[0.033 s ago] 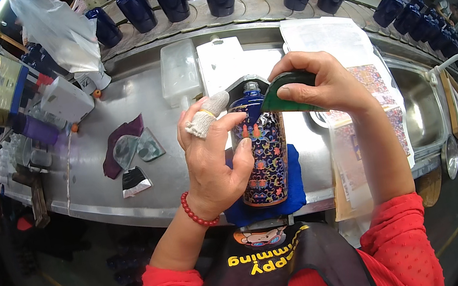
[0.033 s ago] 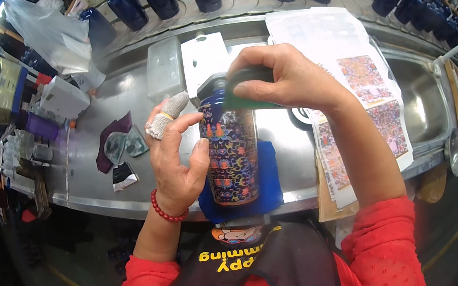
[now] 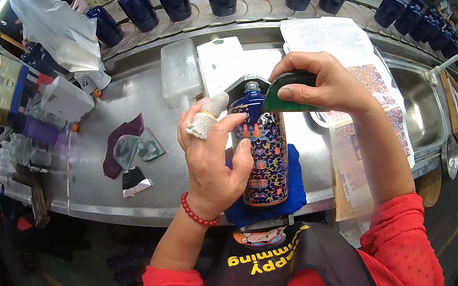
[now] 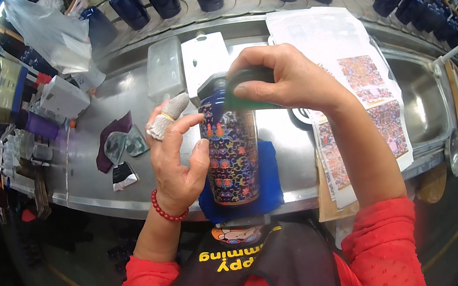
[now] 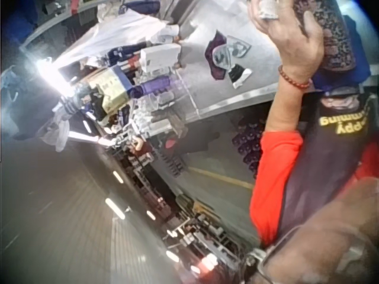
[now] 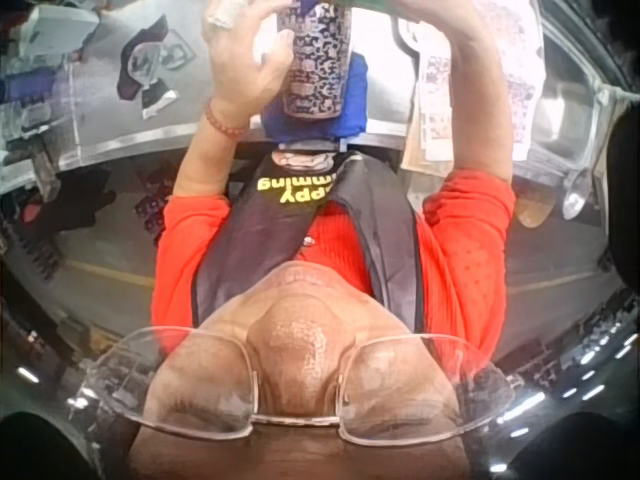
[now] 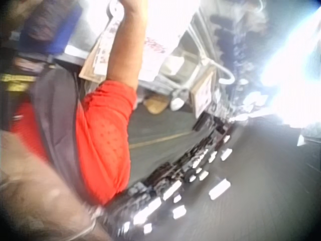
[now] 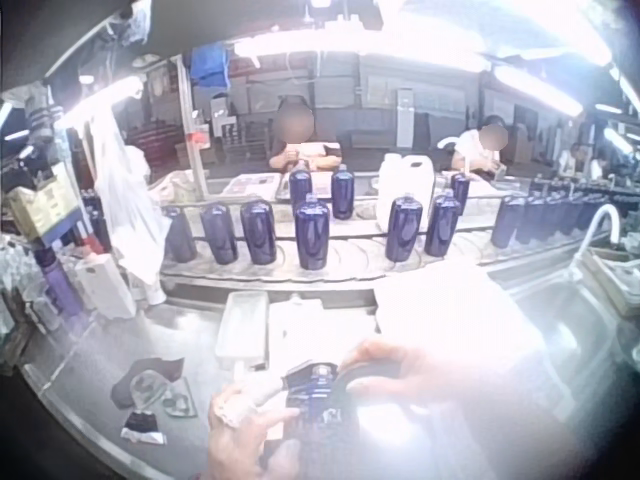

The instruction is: The person applies decorative stickers to a dark blue cylindrical container. They peel stickers from a sheet, position them on the container, and smooth them with a green tool. The container is rotated to apply stickers around its surface.

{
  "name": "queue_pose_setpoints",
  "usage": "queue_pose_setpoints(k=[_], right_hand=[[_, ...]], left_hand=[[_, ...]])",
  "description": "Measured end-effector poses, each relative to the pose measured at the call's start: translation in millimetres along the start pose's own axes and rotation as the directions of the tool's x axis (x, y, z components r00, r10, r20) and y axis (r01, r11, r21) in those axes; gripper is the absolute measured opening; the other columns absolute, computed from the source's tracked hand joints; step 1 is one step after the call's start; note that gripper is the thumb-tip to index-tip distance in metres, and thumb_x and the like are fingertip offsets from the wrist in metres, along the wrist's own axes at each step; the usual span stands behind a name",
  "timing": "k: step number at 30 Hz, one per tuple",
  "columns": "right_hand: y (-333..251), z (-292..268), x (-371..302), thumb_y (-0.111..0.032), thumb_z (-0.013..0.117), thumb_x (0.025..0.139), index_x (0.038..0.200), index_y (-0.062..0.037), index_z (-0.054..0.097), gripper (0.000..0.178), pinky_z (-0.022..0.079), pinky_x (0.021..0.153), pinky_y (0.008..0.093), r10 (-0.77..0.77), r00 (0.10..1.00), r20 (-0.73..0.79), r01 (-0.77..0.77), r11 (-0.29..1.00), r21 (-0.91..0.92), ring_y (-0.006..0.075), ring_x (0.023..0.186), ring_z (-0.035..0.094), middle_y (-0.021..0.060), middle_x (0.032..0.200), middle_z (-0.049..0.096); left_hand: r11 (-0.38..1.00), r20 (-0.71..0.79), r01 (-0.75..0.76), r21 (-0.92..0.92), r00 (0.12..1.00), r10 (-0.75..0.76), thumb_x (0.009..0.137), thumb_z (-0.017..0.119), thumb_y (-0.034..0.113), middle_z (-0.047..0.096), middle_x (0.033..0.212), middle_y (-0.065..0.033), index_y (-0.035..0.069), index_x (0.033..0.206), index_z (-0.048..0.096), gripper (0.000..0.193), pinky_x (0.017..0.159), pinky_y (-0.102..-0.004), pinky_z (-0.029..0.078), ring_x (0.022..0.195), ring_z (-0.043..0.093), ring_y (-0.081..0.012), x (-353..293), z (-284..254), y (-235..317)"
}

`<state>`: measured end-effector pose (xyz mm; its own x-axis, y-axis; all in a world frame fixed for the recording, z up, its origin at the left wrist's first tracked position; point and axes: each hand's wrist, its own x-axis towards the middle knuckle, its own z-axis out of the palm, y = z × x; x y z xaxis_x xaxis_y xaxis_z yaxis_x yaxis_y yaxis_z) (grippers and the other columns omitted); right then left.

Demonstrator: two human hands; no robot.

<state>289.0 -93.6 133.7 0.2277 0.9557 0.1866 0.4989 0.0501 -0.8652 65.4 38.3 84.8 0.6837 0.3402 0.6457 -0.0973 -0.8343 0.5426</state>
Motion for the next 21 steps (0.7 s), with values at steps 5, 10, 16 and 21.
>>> queue_pose_setpoints(k=[5,10,16,21], right_hand=[[-5.7,4.6,-2.8,-0.018,0.077,0.089,0.105,-0.0022,0.07,0.024,0.051,0.071,0.026,0.014,1.0,0.016,-0.014,1.0,0.0,0.0101,0.08,0.063,0.0034,0.089,0.069],[-8.8,6.8,-6.0,-0.017,0.076,0.089,0.105,-0.0026,0.07,0.022,0.051,0.068,0.0265,0.0,1.0,0.019,0.001,0.997,-0.075,0.0105,0.076,0.063,0.0035,0.086,0.068],[-7.7,6.2,-7.5,-0.016,0.076,0.089,0.105,-0.0028,0.07,0.022,0.051,0.065,0.0257,0.006,1.0,0.011,-0.005,0.998,-0.061,0.0096,0.073,0.063,0.0036,0.084,0.068],[-4.2,6.1,-8.6,-0.016,0.076,0.089,0.104,-0.0028,0.07,0.021,0.051,0.065,0.0257,-0.025,1.0,0.013,0.026,0.997,-0.066,0.0096,0.073,0.063,0.0035,0.084,0.068]], left_hand=[[0.996,0.048,-0.067,0.059,0.997,0.065,0.078,0.066,0.008,0.065,0.122,-0.0189,0.01,0.113,0.069,0.035,0.116,-0.0568,0.021,0.131,0.045,-0.0415,-9.2,4.2,-4.7],[0.997,0.067,-0.066,0.036,0.996,0.063,0.078,0.066,0.007,0.066,0.121,-0.0178,0.012,0.108,0.069,0.032,0.115,-0.0564,0.022,0.131,0.045,-0.0413,-8.6,5.7,-6.9],[0.996,0.044,-0.072,0.044,0.997,0.07,0.077,0.066,0.006,0.066,0.121,-0.0179,0.012,0.106,0.069,0.03,0.114,-0.0565,0.022,0.131,0.046,-0.0415,-9.6,8.8,-7.3],[0.995,0.064,-0.086,0.041,0.995,0.083,0.077,0.066,0.006,0.066,0.119,-0.0176,0.011,0.106,0.068,0.03,0.114,-0.0576,0.023,0.131,0.045,-0.0418,-6.8,9.4,-6.0]])
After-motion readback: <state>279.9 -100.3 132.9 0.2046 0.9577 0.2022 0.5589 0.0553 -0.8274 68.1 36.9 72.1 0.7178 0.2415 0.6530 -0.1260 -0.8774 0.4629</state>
